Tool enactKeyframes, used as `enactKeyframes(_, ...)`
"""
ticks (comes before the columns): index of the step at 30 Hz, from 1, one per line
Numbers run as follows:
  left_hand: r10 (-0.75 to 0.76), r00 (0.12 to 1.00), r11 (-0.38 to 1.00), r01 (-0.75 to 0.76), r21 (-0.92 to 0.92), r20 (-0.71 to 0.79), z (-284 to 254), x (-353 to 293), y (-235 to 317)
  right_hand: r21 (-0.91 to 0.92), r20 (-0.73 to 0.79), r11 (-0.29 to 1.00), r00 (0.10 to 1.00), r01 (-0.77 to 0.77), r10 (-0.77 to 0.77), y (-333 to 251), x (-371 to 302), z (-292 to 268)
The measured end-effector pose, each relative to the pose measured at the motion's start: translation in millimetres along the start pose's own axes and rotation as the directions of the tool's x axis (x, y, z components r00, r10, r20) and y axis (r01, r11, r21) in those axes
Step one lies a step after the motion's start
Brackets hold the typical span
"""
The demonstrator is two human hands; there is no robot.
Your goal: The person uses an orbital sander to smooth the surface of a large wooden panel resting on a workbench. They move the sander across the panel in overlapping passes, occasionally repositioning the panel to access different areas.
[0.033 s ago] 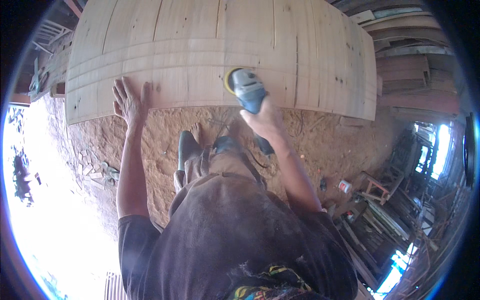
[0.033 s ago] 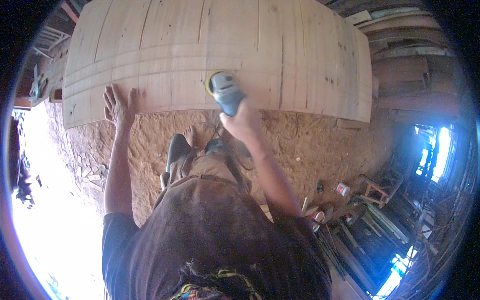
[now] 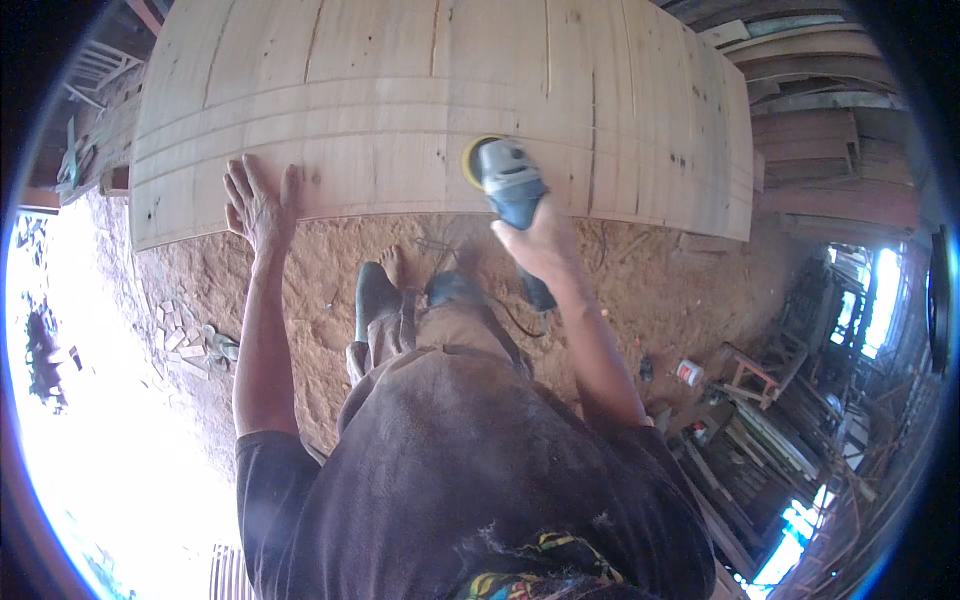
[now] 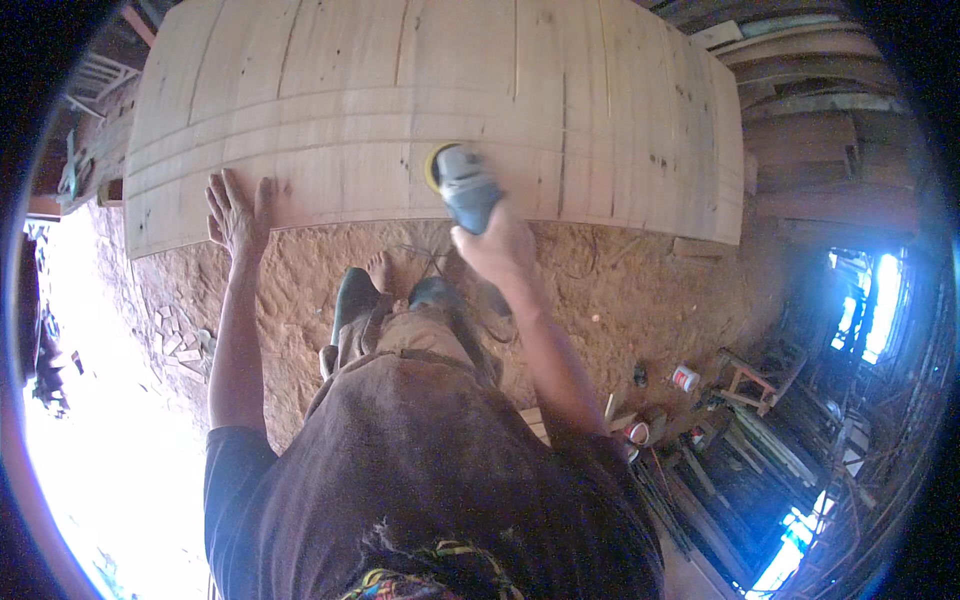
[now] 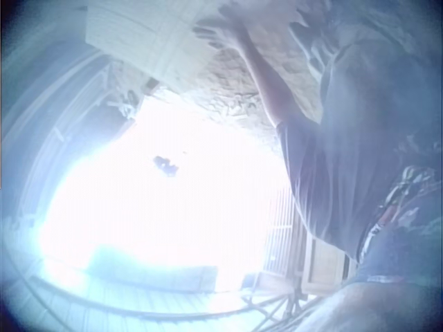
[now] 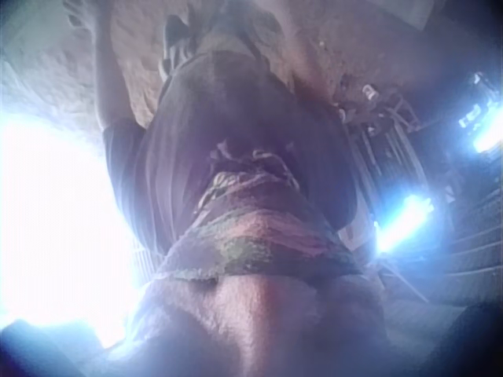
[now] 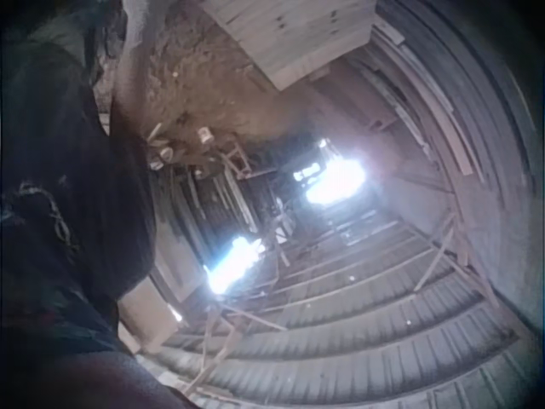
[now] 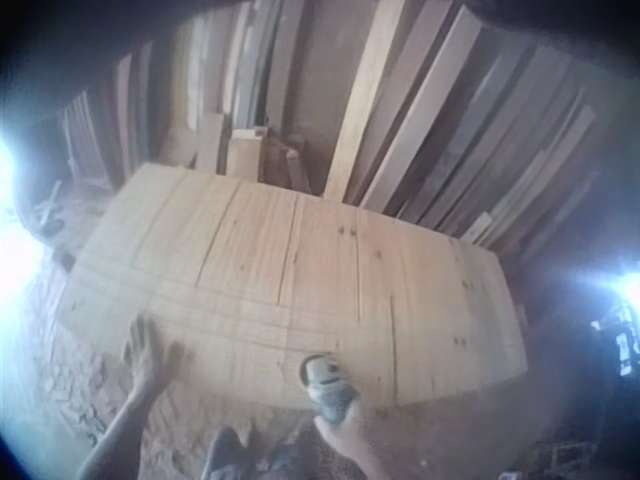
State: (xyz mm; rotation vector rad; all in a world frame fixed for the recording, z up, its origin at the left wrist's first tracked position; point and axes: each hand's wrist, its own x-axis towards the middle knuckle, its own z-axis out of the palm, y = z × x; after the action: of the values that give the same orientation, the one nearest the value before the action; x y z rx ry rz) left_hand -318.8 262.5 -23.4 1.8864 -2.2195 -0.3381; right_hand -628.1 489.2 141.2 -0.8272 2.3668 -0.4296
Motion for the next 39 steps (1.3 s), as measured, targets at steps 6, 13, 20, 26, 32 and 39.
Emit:
enactKeyframes(6,0.004,1.000,1.000,-0.004,0.001,-0.026,9.2,8.7,0.5,0.041,-0.145,0.984,0.973,-0.176,0.180,83.8,10.7,-55.4)
enactKeyframes(13,-0.006,1.000,0.999,0.007,0.044,-0.029,10.5,9.9,0.8,0.300,-0.147,0.941,0.967,-0.158,0.210,101.7,14.0,-72.7)
enactKeyframes(20,-0.009,1.000,0.998,0.008,0.064,0.009,9.0,10.2,-2.3,0.093,0.109,0.984,0.981,0.151,-0.161,-29.7,22.9,32.6)
enactKeyframes(26,0.015,1.000,0.998,-0.014,0.061,-0.026,11.7,11.0,-10.0,0.028,0.069,0.999,0.997,0.019,-0.021,6.9,32.2,-8.4)
enactKeyframes(32,0.022,0.999,0.998,-0.019,0.068,-0.045,18.6,15.7,-16.7,0.046,-0.132,0.991,0.982,-0.127,0.132,100.0,42.4,-80.0)
enactKeyframes(39,-0.101,0.991,0.987,0.089,0.135,0.091,5.9,11.0,-5.9,0.133,-0.200,0.981,0.965,-0.144,0.169,205.2,49.0,-152.2)
